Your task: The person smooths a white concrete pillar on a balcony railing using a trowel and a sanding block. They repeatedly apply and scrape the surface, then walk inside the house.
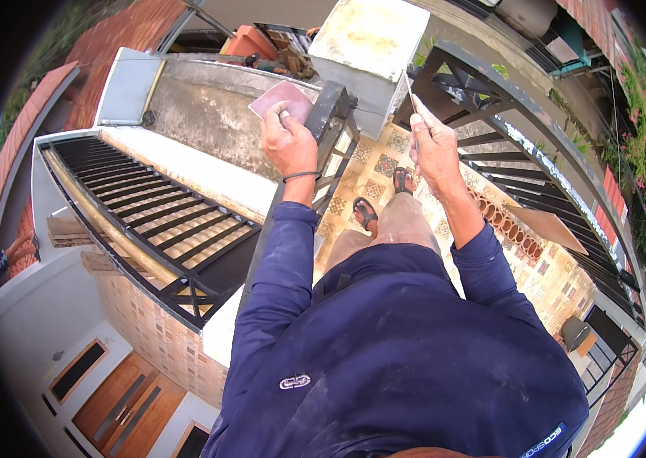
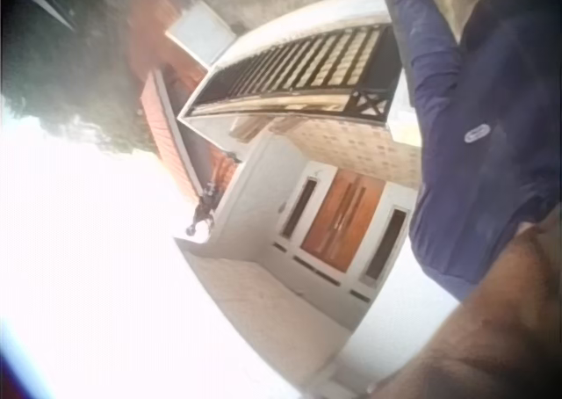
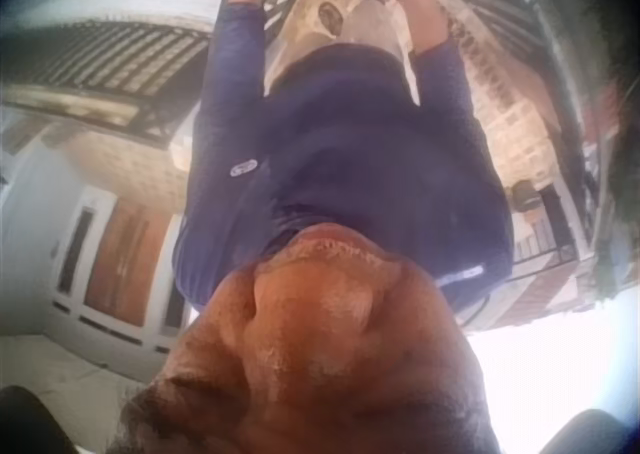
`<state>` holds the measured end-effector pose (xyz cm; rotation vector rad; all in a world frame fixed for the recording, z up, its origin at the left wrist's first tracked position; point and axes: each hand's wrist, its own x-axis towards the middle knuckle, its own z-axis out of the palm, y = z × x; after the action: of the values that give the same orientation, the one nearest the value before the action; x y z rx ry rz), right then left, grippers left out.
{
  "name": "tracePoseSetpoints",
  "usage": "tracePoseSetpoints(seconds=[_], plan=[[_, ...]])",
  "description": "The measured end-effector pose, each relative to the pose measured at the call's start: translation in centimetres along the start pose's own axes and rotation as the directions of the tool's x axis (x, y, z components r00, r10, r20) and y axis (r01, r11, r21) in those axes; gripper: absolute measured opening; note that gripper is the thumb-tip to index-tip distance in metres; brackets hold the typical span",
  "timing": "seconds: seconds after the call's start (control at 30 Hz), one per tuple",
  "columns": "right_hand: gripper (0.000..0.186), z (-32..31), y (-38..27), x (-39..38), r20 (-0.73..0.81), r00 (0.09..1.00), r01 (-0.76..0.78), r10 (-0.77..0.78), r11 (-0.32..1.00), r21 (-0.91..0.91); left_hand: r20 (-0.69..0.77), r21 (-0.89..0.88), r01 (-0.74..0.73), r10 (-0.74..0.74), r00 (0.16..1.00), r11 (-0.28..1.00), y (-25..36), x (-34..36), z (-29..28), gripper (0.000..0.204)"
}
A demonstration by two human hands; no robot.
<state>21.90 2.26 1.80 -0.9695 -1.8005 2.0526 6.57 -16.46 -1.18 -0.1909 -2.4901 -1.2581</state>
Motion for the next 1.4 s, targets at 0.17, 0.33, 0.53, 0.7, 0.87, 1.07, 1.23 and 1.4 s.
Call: tracePoseSetpoints(seconds=[0.17,0.33,0.53,0.7,0.87,1.07,1.23,1.4], plan=[[0.050,-0.1,-0.6,0.4,-0.023,0.990,0.138,-0.136,0.988,0.066,0.013,0.022,-0.034,0.034,0.999,0.999,-0.2,0.1,0.1,0.020],[0.049,0.0,-0.6,0.9,-0.015,0.999,-0.029,0.029,1.000,-0.002,0.009,0.014,-0.038,0.038,0.999,0.999,-0.4,0.1,0.2,0.020],[0.048,-0.5,-0.2,1.2,-0.038,0.999,0.033,-0.032,0.999,0.000,0.032,-0.008,-0.043,0.043,0.999,0.999,-0.8,0.4,0.4,0.021],[0.048,-0.4,0.5,2.1,-0.019,1.000,0.017,-0.019,0.995,-0.103,0.053,0.007,-0.017,0.017,0.998,1.000,-0.9,0.4,0.4,0.020],[0.048,-0.1,1.3,3.2,-0.079,0.986,0.144,-0.149,0.987,-0.069,0.034,0.001,-0.062,0.062,0.997,0.998,-0.9,0.4,0.4,0.020],[0.050,0.1,1.8,3.3,-0.084,0.980,0.177,-0.181,0.983,-0.059,0.074,0.012,-0.014,0.013,0.997,1.000,-1.1,0.6,0.3,0.021],[0.050,0.4,1.5,3.4,-0.102,0.978,0.180,-0.181,0.984,-0.017,0.079,0.074,-0.033,0.027,0.996,0.997,-0.9,0.2,-0.5,0.020],[0.050,0.3,1.4,4.2,-0.130,0.972,0.195,-0.193,0.981,-0.002,0.097,0.072,-0.011,0.003,0.995,0.997,-0.5,0.1,-0.7,0.021]])
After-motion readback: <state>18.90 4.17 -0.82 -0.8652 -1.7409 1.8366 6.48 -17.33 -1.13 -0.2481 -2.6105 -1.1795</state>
